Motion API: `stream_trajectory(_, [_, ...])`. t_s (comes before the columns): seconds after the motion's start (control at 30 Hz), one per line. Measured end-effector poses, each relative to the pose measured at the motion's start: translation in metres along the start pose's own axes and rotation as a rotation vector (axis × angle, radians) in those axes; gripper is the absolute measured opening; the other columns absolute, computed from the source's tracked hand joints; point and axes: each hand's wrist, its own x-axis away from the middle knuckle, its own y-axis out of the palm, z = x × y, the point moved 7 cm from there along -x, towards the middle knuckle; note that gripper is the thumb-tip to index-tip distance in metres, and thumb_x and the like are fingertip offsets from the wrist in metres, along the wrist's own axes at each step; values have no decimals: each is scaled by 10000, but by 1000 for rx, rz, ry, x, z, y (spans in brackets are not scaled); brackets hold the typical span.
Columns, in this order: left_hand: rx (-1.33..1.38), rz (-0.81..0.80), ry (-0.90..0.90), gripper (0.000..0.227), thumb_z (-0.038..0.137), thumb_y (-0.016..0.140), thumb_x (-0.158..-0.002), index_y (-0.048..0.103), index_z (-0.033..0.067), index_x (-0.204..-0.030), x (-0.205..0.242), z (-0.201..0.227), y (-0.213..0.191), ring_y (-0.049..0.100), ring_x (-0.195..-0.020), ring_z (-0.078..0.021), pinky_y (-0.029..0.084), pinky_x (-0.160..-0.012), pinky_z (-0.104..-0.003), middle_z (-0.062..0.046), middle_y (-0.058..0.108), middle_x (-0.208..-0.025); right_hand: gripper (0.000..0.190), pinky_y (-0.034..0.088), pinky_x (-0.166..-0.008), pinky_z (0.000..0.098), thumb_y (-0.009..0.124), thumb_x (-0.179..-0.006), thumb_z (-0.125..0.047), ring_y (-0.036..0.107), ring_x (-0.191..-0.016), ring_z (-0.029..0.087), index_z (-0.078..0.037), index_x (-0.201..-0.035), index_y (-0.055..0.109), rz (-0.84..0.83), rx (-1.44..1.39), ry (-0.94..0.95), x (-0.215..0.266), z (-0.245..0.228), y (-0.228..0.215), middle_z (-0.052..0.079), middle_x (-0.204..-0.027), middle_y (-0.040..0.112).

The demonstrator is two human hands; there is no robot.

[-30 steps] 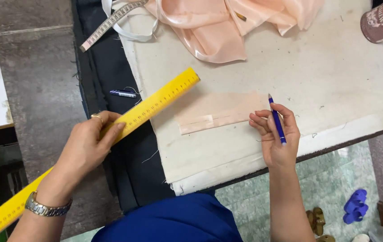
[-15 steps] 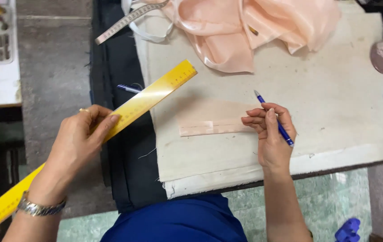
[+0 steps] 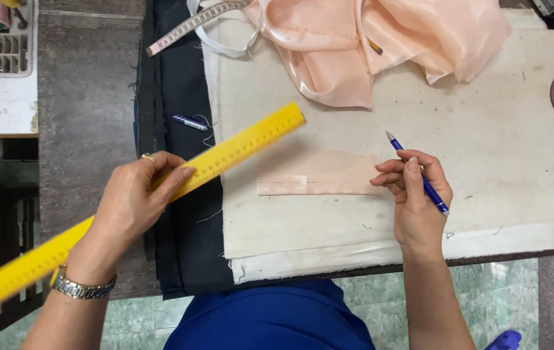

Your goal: The person measures a piece of peach-colored fabric on a table using a yellow ruler and a blue pen to mark lines. They then move to a sewing machine to measure a gathered section of the same fabric with a flexible tape measure before returning to the table to continue marking.

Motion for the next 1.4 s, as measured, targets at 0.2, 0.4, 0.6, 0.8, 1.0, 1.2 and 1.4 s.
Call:
stream_trajectory(0.2, [-159, -80, 29, 213, 238, 676, -885, 742, 67, -993, -14, -4, 13, 687, -807, -382, 551, -713, -459, -174, 708, -737, 190, 577, -694, 290, 436, -1048, -162, 666, -677, 211, -13, -1136, 517, 84, 35, -72, 13, 18, -6, 172, -811, 636])
stream_trajectory(0.4, [-97, -132, 100, 199, 178, 758, -818, 729, 35, -954, -37, -14, 43, 695, -784, -366, 568, -704, -412, -187, 696, -730, 174, 552, -635, 294, 464, -1036, -144, 641, -621, 205, -1, -1114, 526, 208, 139, -198, 43, 32, -3, 182, -796, 626])
stream_trajectory(0.6, [-113, -173, 146, 193, 162, 753, -813, 722, 26, -946, -40, -10, 56, 704, -786, -361, 574, -697, -421, -177, 694, -726, 161, 543, -588, 316, 471, -1009, -38, 632, -538, 215, 56, -1128, 524, 237, 161, -327, 60, 48, 8, 200, -739, 629])
stream_trajectory(0.8, [-104, -198, 164, 188, 166, 738, -823, 714, 25, -944, -37, -11, 59, 707, -796, -349, 579, -696, -404, -183, 695, -747, 250, 552, -605, 309, 440, -1031, -89, 633, -567, 191, 62, -1208, 531, 225, 138, -307, 69, 63, 16, 181, -760, 641])
stream_trajectory(1.0, [-72, -209, 151, 187, 152, 738, -832, 715, 5, -947, -35, -7, 59, 713, -798, -350, 587, -715, -390, -204, 698, -777, 220, 533, -557, 310, 507, -1008, -74, 614, -543, 198, 87, -1129, 597, 247, 127, -351, 66, 66, 14, 179, -744, 608])
stream_trajectory(1.2, [-57, -235, 133, 196, 135, 728, -838, 705, -19, -957, -32, -4, 61, 714, -813, -368, 590, -725, -396, -227, 695, -805, 206, 530, -544, 297, 512, -1009, -69, 603, -531, 186, 85, -1110, 605, 262, 120, -350, 66, 66, 15, 166, -725, 593])
stream_trajectory(1.4, [-51, -236, 127, 193, 116, 731, -833, 701, -30, -955, -30, -5, 59, 714, -814, -374, 591, -717, -403, -238, 691, -802, 191, 525, -536, 298, 504, -1011, -46, 595, -515, 191, 96, -1083, 610, 262, 146, -359, 66, 63, 16, 165, -704, 585])
